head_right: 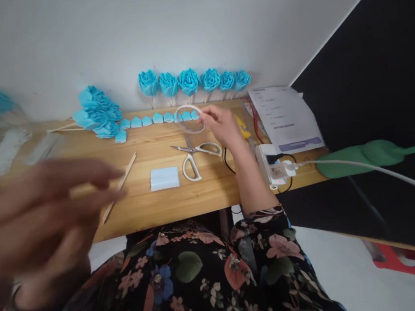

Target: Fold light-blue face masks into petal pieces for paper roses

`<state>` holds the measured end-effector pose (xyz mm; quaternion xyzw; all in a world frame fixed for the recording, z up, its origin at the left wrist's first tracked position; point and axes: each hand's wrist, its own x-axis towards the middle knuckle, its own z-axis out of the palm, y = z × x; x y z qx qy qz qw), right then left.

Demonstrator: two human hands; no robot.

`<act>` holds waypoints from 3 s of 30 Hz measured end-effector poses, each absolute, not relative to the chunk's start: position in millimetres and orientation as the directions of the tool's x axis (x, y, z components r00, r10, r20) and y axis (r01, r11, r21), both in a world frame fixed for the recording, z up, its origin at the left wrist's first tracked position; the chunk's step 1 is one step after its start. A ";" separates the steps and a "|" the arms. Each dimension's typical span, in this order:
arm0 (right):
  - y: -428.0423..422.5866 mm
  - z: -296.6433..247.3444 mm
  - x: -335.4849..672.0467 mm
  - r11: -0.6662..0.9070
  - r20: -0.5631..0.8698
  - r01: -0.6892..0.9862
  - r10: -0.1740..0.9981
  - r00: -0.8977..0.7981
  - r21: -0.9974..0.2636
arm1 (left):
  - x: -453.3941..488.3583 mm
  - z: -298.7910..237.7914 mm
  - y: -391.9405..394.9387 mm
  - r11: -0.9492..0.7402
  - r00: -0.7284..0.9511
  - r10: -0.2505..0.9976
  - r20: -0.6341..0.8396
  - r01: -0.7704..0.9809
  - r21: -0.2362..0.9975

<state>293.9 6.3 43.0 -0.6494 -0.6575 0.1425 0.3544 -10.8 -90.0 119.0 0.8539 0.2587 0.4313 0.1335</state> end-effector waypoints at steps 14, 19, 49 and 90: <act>-3.3 53.4 237.1 0.144 0.121 0.052 0.941 -0.315 -0.988 | 25.0 30.5 -2.4 0.116 0.641 0.768 -0.001 -0.138 0.984; -1.7 34.6 231.3 0.085 0.136 -0.194 0.956 -0.262 -0.977 | 22.4 27.0 0.0 0.192 0.564 0.824 0.054 -0.368 0.910; -9.3 -6.6 224.5 0.174 0.198 -0.177 0.972 -0.125 -0.969 | 15.8 11.5 -5.0 0.256 0.592 0.805 0.024 -0.383 0.888; -52.9 -11.1 260.3 0.089 0.075 0.994 0.994 -0.083 -0.069 | 12.6 7.3 3.5 0.246 0.424 0.905 -0.034 -0.455 0.856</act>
